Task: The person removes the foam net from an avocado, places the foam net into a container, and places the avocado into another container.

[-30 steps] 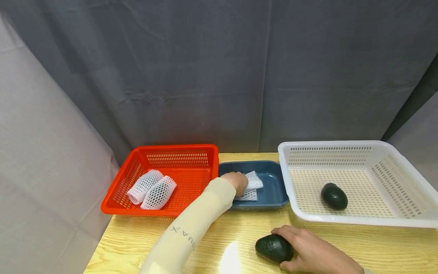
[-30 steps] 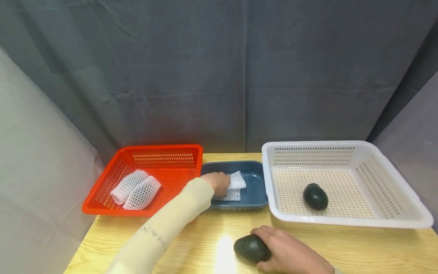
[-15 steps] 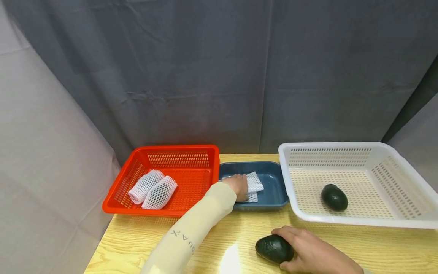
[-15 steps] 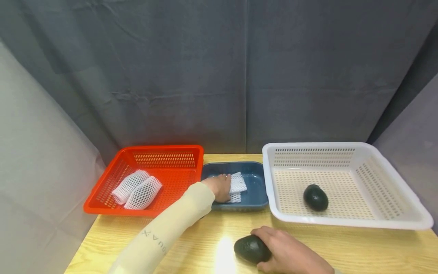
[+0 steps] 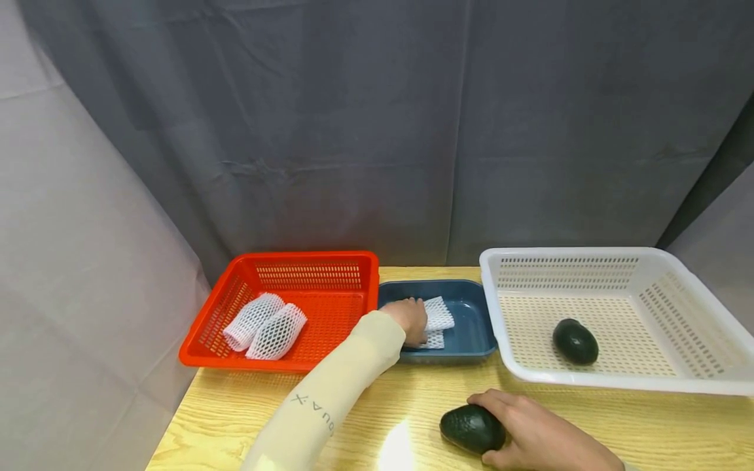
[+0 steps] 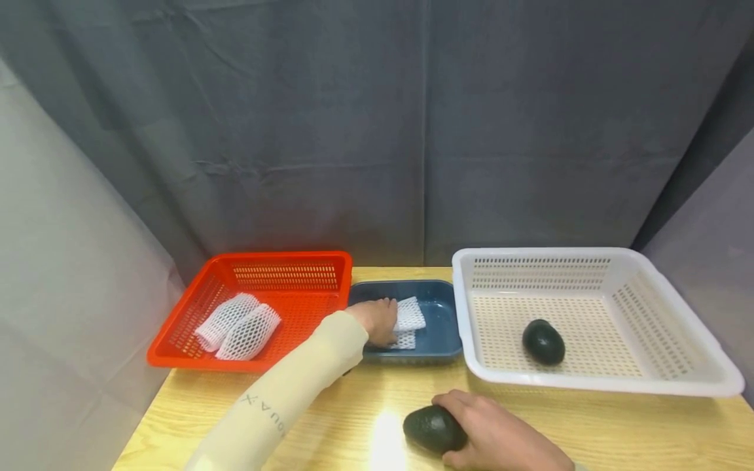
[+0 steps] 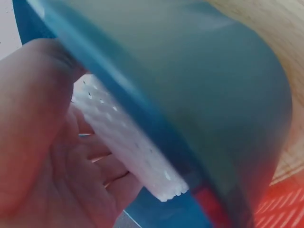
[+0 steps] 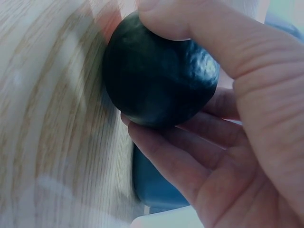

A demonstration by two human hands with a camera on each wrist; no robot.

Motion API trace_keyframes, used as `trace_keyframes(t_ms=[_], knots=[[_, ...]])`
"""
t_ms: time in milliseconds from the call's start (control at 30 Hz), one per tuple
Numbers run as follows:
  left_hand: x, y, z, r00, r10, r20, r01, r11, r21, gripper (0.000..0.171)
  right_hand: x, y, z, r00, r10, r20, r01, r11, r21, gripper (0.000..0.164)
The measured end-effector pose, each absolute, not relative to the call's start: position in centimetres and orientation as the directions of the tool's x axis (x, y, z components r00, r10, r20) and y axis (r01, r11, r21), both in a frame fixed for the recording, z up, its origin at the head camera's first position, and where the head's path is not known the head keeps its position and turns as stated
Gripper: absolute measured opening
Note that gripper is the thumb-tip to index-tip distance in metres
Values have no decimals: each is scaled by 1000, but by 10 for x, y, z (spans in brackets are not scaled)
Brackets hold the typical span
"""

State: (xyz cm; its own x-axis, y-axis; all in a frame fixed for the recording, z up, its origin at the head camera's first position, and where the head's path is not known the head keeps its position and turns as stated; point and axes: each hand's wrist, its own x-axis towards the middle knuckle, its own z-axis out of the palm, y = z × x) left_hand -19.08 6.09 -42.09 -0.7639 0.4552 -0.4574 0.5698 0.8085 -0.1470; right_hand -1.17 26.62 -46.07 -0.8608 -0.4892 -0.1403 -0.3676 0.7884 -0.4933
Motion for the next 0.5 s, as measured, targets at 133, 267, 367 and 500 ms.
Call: trace_keyframes(t_ms=[133,267,367,500], knots=[[-191,60,-417,-756,457,-469,573,808,-137,77,-11,266,-460,-861,-497,-113,-388,783,-487,70],[-189,58,-411,-749,473,-464,589,796,-139,78,-10,266,-459,-862,-500,-89,-403,780,-479,69],[-190,56,-406,-743,493,-453,604,785,-136,77,-10,266,-459,-862,-499,-88,-403,781,-477,69],[-189,54,-400,-735,503,-454,612,781,-126,77,-11,265,-458,-863,-493,-115,-386,788,-480,69]])
